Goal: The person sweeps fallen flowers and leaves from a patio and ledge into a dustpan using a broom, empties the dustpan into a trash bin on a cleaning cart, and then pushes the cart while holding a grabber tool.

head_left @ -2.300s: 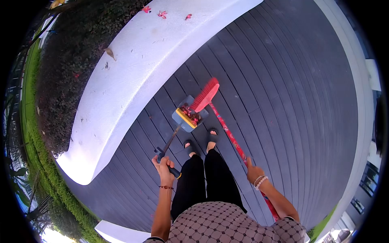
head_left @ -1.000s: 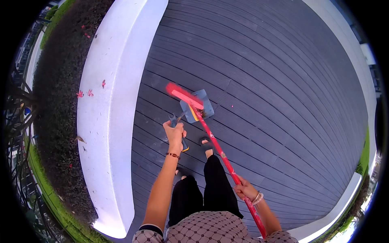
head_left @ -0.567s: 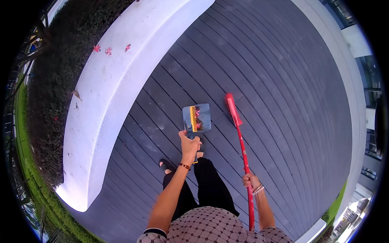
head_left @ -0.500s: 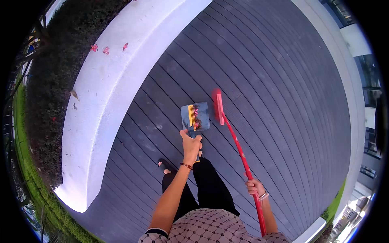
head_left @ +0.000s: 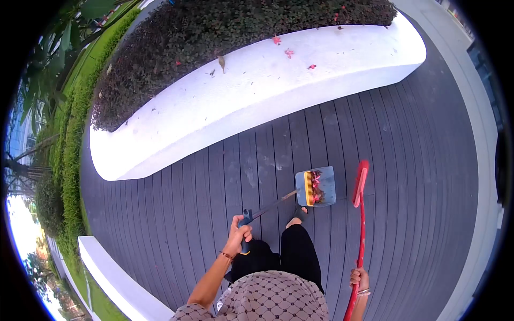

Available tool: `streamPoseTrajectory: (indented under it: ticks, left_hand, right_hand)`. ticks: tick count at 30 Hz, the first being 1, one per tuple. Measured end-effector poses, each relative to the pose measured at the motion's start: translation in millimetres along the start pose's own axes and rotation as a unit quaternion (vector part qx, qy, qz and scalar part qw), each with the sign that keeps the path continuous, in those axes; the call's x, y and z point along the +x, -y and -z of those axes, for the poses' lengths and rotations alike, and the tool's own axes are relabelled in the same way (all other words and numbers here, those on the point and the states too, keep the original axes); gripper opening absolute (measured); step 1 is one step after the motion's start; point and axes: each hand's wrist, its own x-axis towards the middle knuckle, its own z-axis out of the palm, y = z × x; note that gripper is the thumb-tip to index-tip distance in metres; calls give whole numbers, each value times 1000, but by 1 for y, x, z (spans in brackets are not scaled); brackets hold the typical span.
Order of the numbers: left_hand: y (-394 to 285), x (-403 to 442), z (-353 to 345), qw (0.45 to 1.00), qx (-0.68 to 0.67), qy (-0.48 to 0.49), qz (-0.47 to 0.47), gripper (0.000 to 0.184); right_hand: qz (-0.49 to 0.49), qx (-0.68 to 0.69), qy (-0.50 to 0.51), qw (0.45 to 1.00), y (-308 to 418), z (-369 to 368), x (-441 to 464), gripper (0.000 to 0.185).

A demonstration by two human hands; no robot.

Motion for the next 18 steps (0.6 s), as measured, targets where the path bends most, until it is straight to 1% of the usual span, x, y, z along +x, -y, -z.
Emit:
streamPoseTrajectory:
  ticks: [1, 3, 4, 5, 6, 7, 9, 10, 12, 13, 15, 16, 18]
  left_hand:
    - [-2, -27, 35, 999, -38, -10, -1, 39]
    - [3, -65, 70, 991, -126, -47, -16, 40]
    - [11, -72, 78, 985, -161, -55, -31, 41]
    - [20, -84, 86, 980, -181, -79, -37, 36]
    - [28, -99, 94, 979, -184, -71, -46, 36]
    - [31, -109, 107, 972, -208, -93, -55, 39]
    - [23, -147, 137, 958, -247, -131, -69, 42]
    - [23, -165, 165, 955, -257, -125, -79, 42]
    - [23, -208, 215, 935, -296, -163, -105, 41]
    - [2, -265, 218, 925, -313, -191, -100, 42]
    - [-8, -292, 257, 909, -331, -222, -120, 43]
    - [-12, -298, 276, 902, -334, -238, -133, 43]
    - [-22, -291, 322, 910, -289, -253, -155, 41]
  right_hand:
    - [-5, -19, 11, 1000, -7, -10, 7, 32]
    - [46, -163, -65, 983, -21, -30, 10, 11]
    - [43, -191, -53, 979, -27, -44, 21, 11]
    - [43, -243, -53, 968, -37, -54, 34, 3]
    - [48, -291, -53, 954, -40, -64, 44, 12]
    - [25, -315, -48, 948, -48, -83, 57, 20]
    - [53, -376, -66, 923, -86, -125, 57, 17]
    - [59, -414, -47, 907, -108, -146, 64, 14]
    - [66, -482, -22, 873, -154, -172, 78, 10]
    - [72, -509, -17, 858, -171, -188, 47, 9]
    - [64, -582, -10, 811, -214, -226, 52, 10]
    - [66, -580, -8, 812, -235, -236, 61, 10]
    - [71, -607, 39, 791, -270, -260, 75, 12]
